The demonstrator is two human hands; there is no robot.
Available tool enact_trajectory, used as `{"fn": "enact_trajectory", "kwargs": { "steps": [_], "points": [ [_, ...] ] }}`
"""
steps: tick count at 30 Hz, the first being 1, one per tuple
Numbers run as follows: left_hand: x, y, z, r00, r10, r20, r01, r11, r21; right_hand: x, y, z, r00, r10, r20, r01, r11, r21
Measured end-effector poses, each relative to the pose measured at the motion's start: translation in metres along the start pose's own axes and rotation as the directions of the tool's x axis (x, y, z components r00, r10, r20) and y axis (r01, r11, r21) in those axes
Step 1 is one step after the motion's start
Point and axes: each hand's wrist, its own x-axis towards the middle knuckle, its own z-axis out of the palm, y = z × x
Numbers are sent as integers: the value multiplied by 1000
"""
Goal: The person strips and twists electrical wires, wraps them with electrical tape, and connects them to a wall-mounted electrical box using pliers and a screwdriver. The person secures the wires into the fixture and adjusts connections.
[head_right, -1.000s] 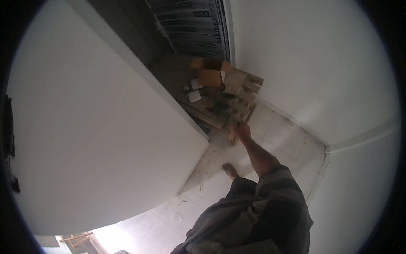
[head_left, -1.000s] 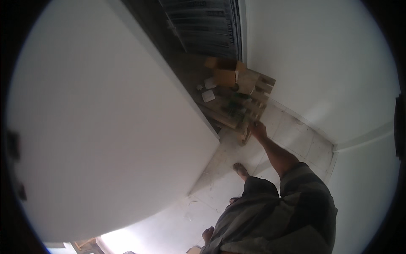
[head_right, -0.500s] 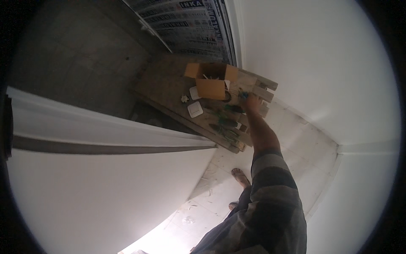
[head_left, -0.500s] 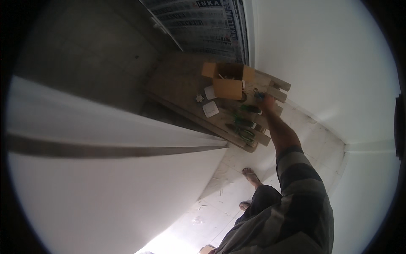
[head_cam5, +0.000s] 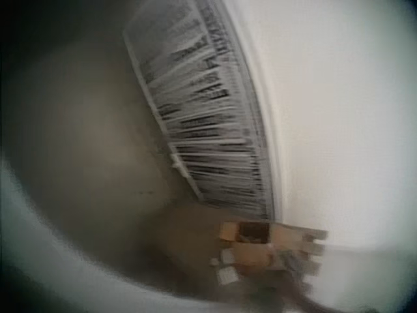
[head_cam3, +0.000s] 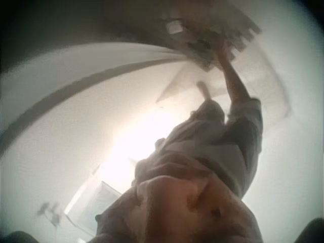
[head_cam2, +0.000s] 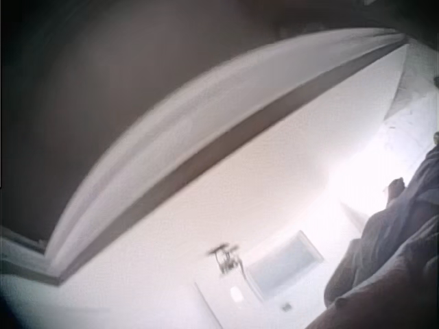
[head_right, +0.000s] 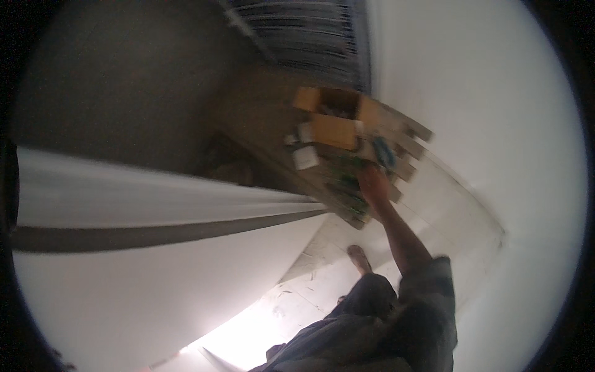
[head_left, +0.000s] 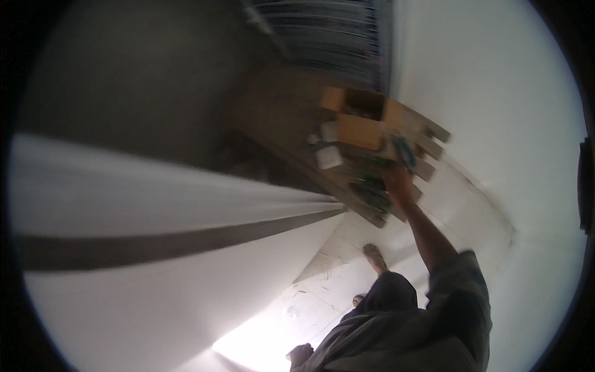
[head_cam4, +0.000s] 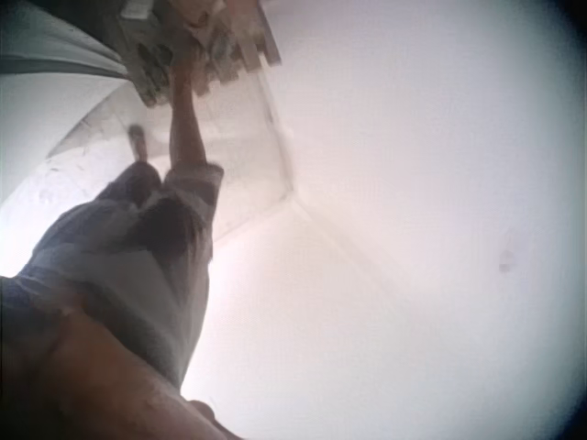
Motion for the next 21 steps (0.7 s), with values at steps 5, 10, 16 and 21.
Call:
{"fn": "enact_trajectory", "kwargs": {
  "steps": [5,10,16,21],
  "points": [
    [26,-9,15,992,64,-112,-100,932,-349,-103,60,88,964,-265,3,258,934,-245],
    [14,2,2,963,136,-232,-203,934,-293,-93,50,84,973,-124,194,204,857,-473],
    [23,-3,1,904,195,-381,-294,929,-223,-59,28,74,973,-56,223,141,911,-388],
    [7,-35,-46,733,240,-636,-427,890,-157,-64,23,55,965,40,258,3,986,-165]
  ]
}}
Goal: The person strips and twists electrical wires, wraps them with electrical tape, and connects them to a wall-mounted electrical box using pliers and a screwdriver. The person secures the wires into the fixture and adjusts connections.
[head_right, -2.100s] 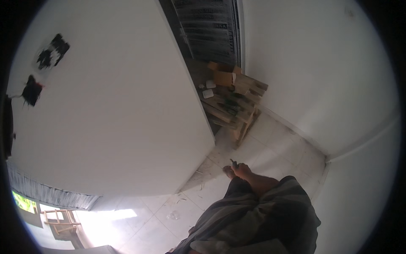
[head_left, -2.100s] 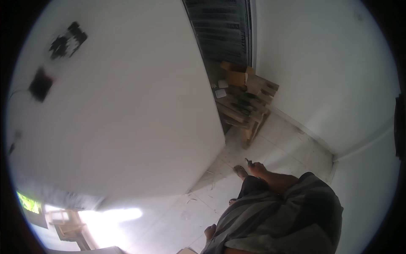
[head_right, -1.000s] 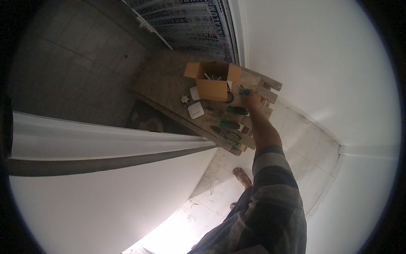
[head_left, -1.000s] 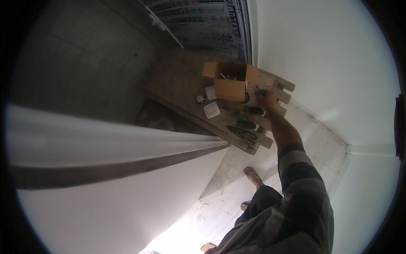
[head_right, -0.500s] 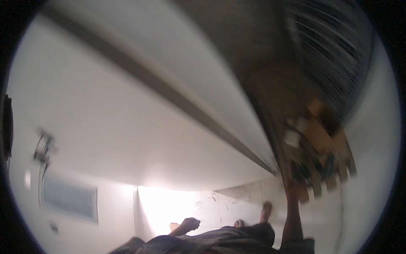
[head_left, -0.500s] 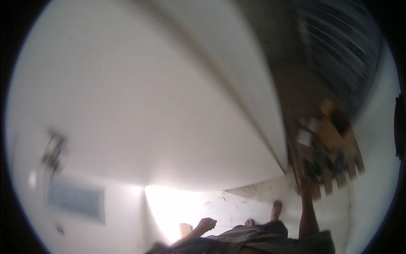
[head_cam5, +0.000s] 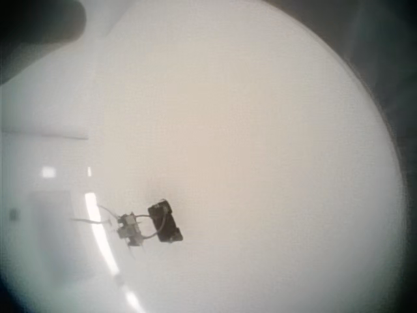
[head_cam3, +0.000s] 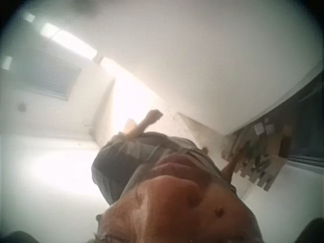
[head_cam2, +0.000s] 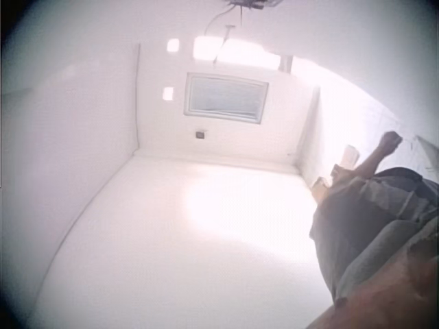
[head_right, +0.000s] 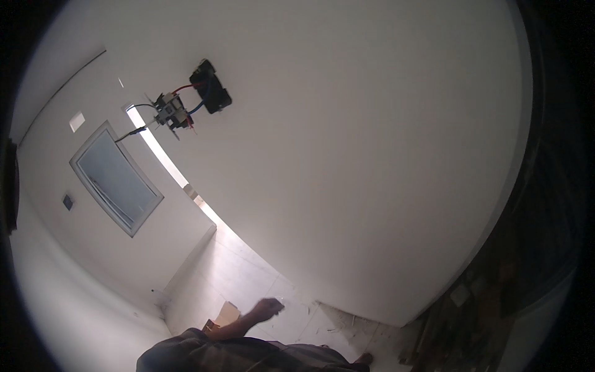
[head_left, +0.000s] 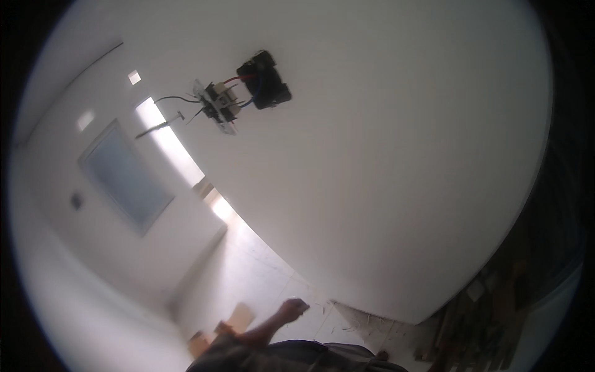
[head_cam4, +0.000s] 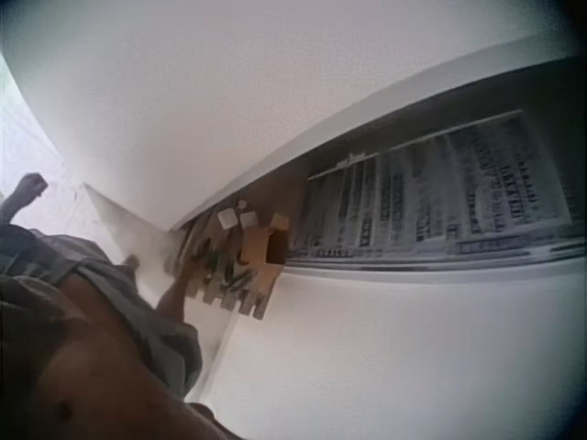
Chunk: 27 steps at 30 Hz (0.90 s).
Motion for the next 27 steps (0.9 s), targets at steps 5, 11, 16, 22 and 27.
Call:
{"fn": "enact_trajectory", "kwargs": {
  "steps": [5,11,16,22,27],
  "points": [
    [29,35,-176,698,132,-704,-352,919,-176,-25,-46,-28,994,65,92,-95,919,384],
    [-48,171,-410,102,392,-914,-726,658,201,-116,-60,-25,969,118,219,-231,748,622],
    [-40,236,-486,-30,518,-855,-812,486,323,-221,-103,19,947,120,298,-306,619,723],
    [-10,270,-502,22,667,-745,-913,317,256,-329,-186,65,924,68,377,-359,499,789],
    [2,301,-505,-167,788,-592,-863,174,475,-382,-221,81,905,-31,424,-346,523,778]
  ]
}}
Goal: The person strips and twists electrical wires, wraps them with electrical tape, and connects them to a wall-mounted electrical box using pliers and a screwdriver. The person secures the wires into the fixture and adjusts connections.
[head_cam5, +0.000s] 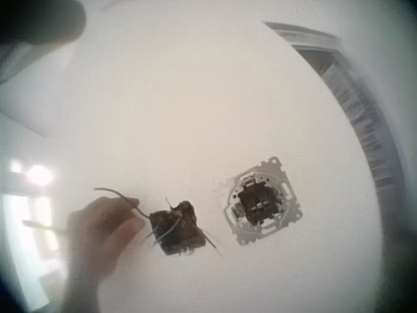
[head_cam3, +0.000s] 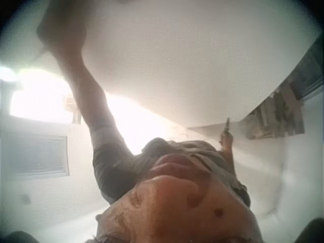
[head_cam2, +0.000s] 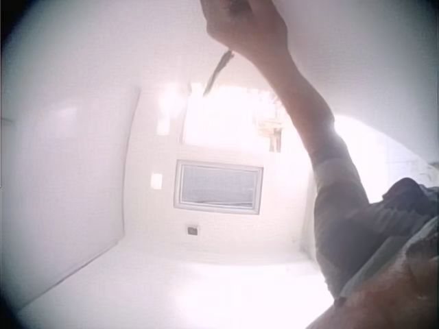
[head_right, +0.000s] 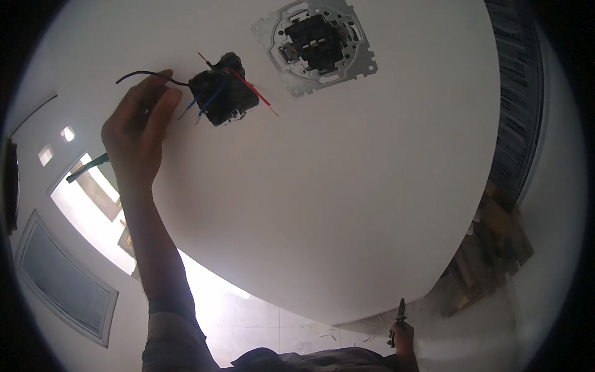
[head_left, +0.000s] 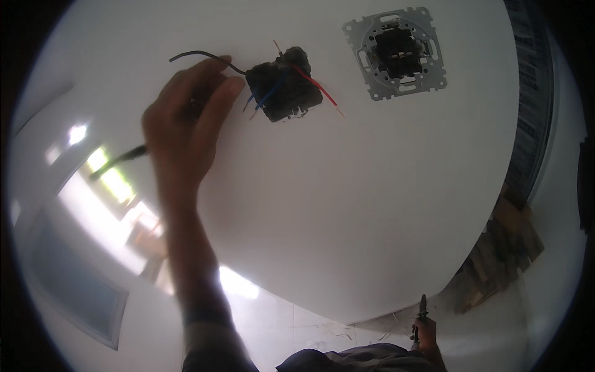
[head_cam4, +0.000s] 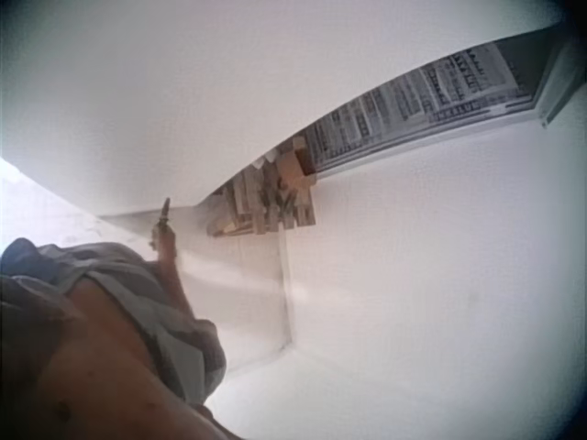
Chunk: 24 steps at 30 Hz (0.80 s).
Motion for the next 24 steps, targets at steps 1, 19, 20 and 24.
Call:
{"fn": "enact_trajectory", "kwargs": {
  "steps": [1,19,20,24],
  "points": [
    [5,0,7,995,95,1,-95,995,-9,0,0,3,999,-3,36,4,1000,-23],
    [20,37,-27,984,169,-58,-159,977,145,-26,-77,-5,910,-291,295,385,856,-346],
    [17,45,-25,986,155,-52,-145,975,170,-25,-79,-10,900,-289,328,404,834,-376],
    [8,3,-33,987,159,33,-162,970,180,-29,-134,39,853,-317,414,481,786,-389]
  ]
}}
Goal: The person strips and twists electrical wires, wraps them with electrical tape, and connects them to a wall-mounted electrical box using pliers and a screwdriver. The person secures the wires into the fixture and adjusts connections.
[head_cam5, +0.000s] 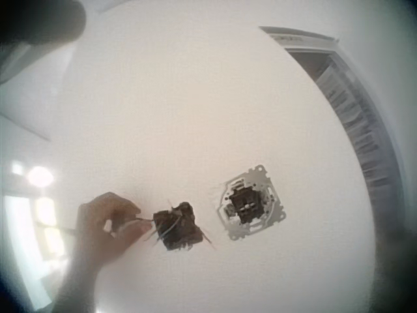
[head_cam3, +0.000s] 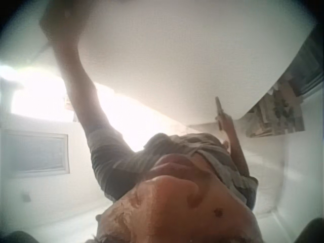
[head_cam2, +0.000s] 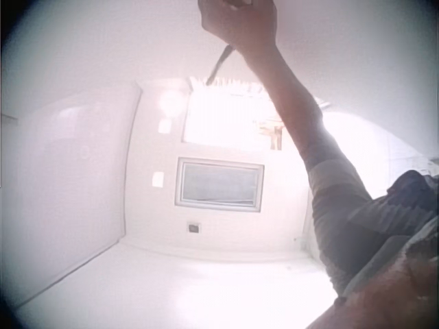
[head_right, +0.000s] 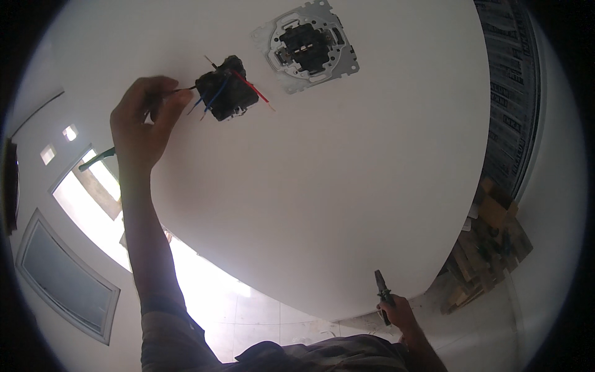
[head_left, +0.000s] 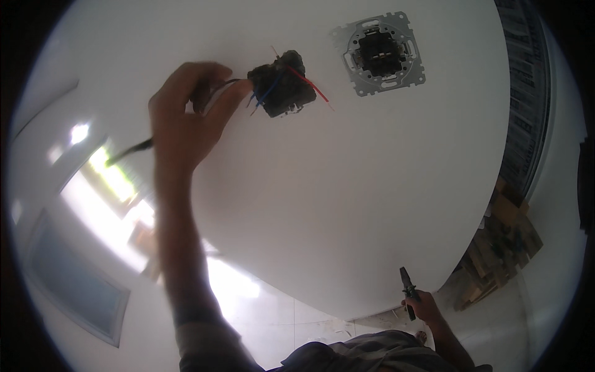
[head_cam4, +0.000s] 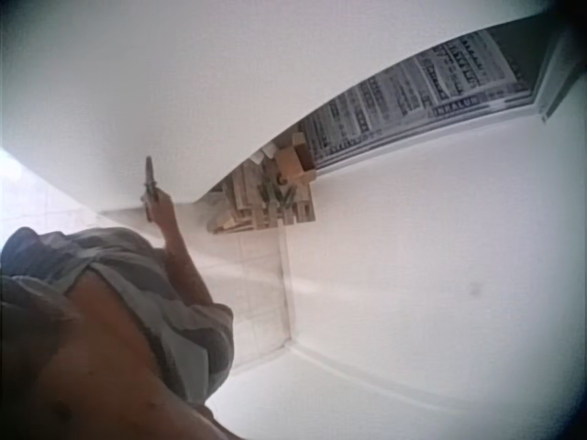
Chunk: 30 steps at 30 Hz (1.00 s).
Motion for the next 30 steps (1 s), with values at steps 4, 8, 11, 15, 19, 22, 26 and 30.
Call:
{"fn": "enact_trajectory", "kwargs": {
  "steps": [4,8,11,15,19,22,26,30],
  "points": [
    [-11,-10,-1,992,104,66,-104,994,-15,-5,-59,-2,996,-2,88,-8,994,108],
    [-3,-24,12,935,325,145,-335,940,58,-7,-126,-3,982,-49,180,15,983,184],
    [4,-24,13,911,345,225,-375,921,107,0,-198,3,942,-182,281,85,942,324],
    [16,-20,25,919,338,204,-364,925,107,6,-310,6,797,-480,367,270,826,495],
    [19,-17,28,915,355,190,-379,919,107,20,-399,17,708,-587,392,307,757,577],
    [22,-14,26,927,283,246,-303,952,44,31,-428,26,699,-617,363,343,734,586],
    [21,-21,27,921,284,268,-295,956,0,40,-441,37,730,-612,305,348,716,605],
    [20,-25,30,920,284,272,-290,957,-19,48,-442,39,761,-590,271,314,699,642]
  ]
}}
